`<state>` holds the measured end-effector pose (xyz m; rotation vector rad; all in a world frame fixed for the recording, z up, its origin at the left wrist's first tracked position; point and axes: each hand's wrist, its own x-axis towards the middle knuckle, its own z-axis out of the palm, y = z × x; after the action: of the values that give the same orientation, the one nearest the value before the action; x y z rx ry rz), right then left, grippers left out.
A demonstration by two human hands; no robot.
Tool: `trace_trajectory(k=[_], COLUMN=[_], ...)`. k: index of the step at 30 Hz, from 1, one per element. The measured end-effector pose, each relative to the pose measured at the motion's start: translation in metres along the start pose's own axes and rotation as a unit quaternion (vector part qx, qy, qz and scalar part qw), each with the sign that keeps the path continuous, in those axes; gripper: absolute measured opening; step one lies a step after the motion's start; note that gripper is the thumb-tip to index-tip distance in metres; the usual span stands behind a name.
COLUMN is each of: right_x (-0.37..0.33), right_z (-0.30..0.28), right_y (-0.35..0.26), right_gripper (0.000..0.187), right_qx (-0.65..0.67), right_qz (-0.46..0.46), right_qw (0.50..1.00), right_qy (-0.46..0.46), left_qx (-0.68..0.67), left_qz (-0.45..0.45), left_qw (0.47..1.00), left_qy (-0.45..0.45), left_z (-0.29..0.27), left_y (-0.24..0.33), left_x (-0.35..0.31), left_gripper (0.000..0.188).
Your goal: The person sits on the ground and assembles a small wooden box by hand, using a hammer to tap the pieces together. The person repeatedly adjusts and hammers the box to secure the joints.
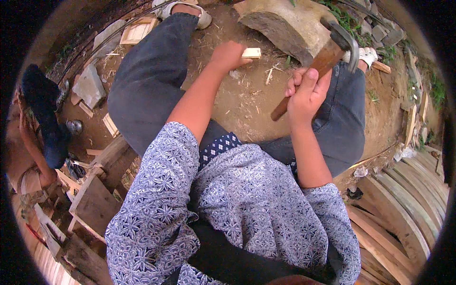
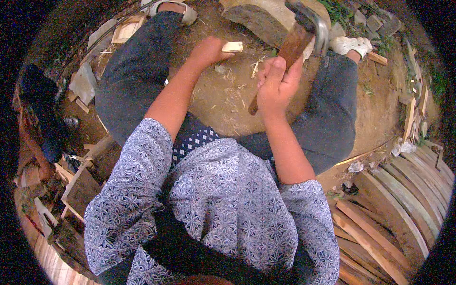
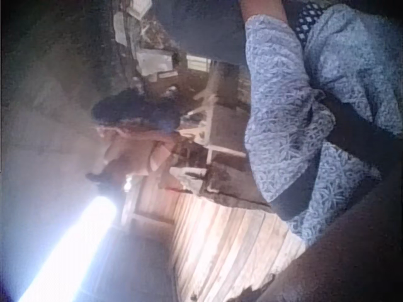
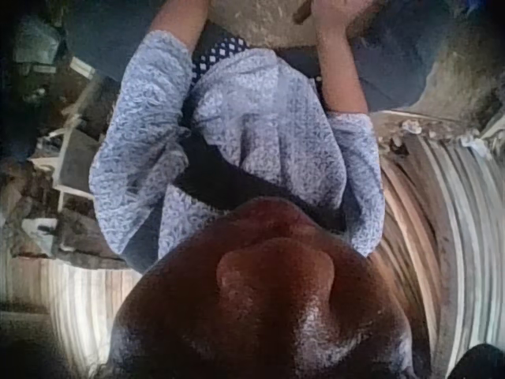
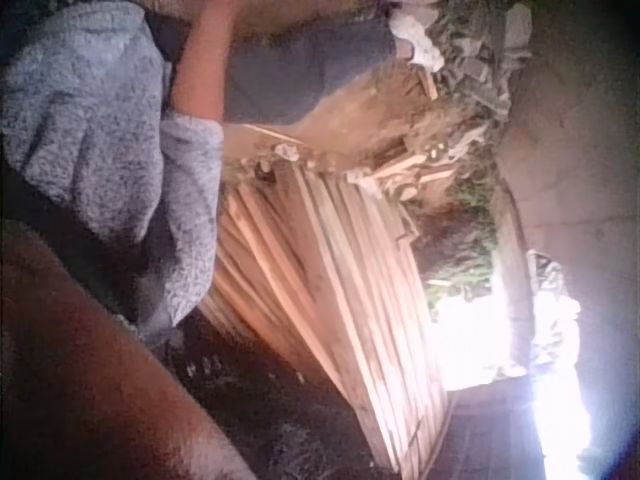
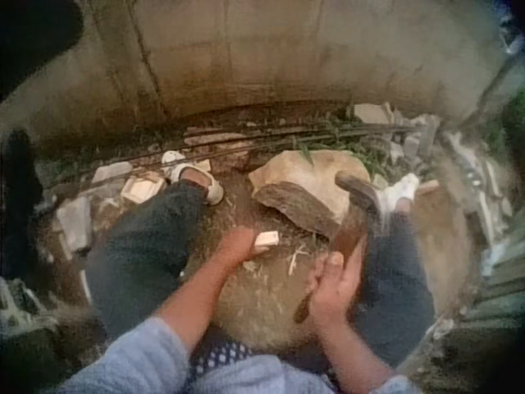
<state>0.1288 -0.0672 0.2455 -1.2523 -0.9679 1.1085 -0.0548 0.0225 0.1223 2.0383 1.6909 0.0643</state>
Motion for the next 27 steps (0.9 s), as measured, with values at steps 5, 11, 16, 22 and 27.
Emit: trace_trajectory(k=[5, 11, 16, 22, 27], right_x=[0.031, 0.014, 0.028, 0.008, 0.016], right_z=[-0.042, -0.017, -0.035, -0.023, -0.021], right_y=[0.108, 0.046, 0.084, 0.096, 0.074], right_gripper=[0.039, 0.031, 0.036, 0.034, 0.037], right_qx=[-0.341, -0.139, -0.308, -0.276, -0.274], right_qz=[0.108, -0.047, 0.1, -0.121, 0.038], right_qw=[0.925, 0.989, 0.939, 0.954, 0.958], right_qy=[-0.133, 0.031, -0.119, -0.005, -0.075], left_qx=[0.042, 0.013, 0.027, 0.005, 0.004], left_qz=[0.051, 0.046, 0.057, 0.04, 0.023], left_qw=[0.998, 0.999, 0.998, 0.999, 1.0], left_qy=[-0.015, 0.024, 0.005, 0.001, 0.006], left_z=[0.017, 0.014, 0.009, 0.014, 0.016], left_y=[0.007, -0.005, 0.002, -0.007, -0.013], left_x=[0.022, 0.007, 0.018, 0.007, 0.003], left_gripper=[0.043, 0.039, 0.041, 0.043, 0.038])
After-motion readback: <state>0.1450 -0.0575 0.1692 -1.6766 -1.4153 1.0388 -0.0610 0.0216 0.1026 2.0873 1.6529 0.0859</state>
